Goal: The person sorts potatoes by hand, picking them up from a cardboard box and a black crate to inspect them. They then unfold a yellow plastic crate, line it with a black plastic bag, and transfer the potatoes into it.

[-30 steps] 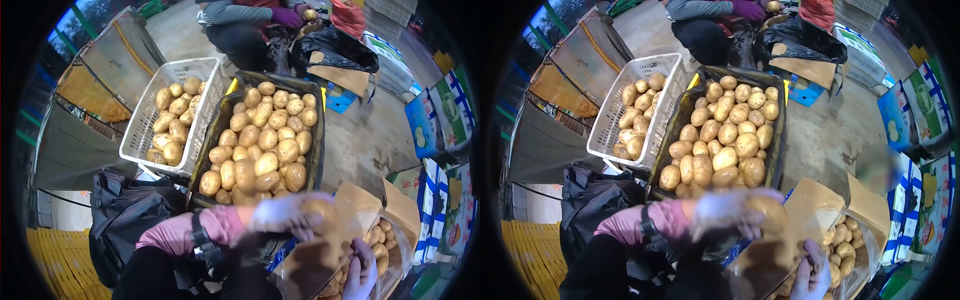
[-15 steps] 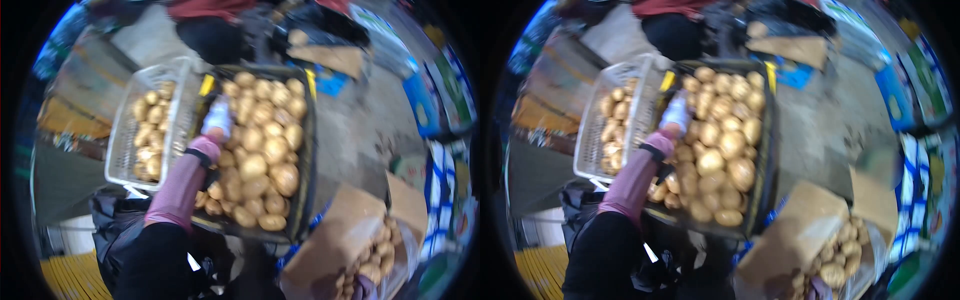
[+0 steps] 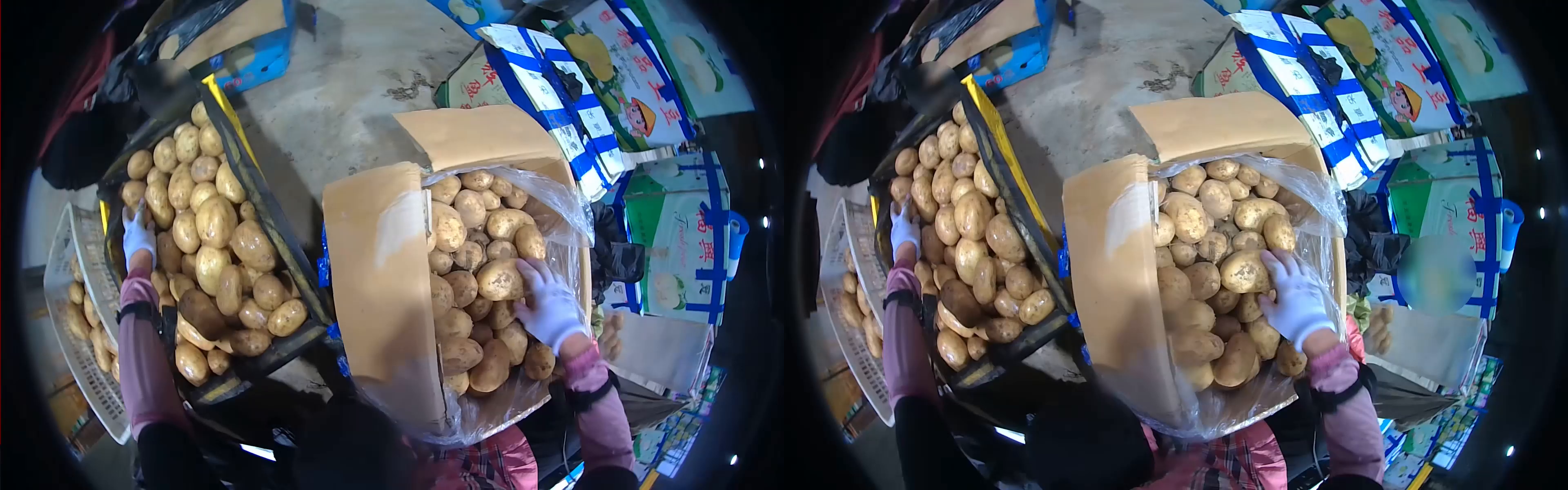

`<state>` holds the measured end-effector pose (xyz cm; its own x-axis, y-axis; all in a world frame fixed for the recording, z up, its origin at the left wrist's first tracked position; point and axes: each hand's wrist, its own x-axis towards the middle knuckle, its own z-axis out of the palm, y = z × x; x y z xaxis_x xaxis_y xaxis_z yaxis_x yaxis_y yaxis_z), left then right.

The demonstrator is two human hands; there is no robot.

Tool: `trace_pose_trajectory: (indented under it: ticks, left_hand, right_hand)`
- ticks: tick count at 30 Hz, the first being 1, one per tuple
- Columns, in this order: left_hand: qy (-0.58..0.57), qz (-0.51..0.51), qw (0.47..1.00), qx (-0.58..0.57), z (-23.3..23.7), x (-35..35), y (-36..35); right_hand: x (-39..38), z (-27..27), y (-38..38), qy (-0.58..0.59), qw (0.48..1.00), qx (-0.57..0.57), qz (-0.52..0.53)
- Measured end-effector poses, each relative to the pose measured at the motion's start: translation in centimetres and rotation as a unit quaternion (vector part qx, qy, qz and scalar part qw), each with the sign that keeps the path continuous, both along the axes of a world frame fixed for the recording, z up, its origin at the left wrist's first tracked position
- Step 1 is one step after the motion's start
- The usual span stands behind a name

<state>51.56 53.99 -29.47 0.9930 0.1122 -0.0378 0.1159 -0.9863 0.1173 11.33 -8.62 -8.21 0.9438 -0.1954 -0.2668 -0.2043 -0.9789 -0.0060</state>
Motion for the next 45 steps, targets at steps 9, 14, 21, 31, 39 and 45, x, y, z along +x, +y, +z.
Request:
trace_pose_trajectory:
  ticks: [9,14,21,31,39,45]
  left_hand:
    - [0.013,0.007,0.774,-0.634,8.4,-13.6,-12.4]
    - [0.169,-0.185,0.755,-0.605,25.4,-27.5,-22.4]
    - [0.299,-0.244,0.639,-0.665,40.0,-43.3,-29.6]
    - [-0.077,-0.444,0.812,-0.370,28.7,-47.2,-40.7]
    - [0.204,0.025,0.573,-0.793,24.4,-47.5,-46.3]
    - [0.198,-0.074,0.497,-0.842,28.8,-47.8,-45.5]
  right_hand:
    - [1.5,1.2,-1.2,0.054,0.821,0.540,-0.174]
    - [-5.2,7.8,3.3,0.018,0.456,0.862,-0.221]
    - [-12.9,10.4,5.0,0.028,0.344,0.922,-0.174]
    - [-14.9,9.6,4.1,-0.243,0.708,0.626,-0.219]
    - [-13.4,7.2,6.0,-0.368,0.855,0.358,-0.072]
    - [-12.7,6.1,2.4,-0.300,0.695,0.616,-0.216]
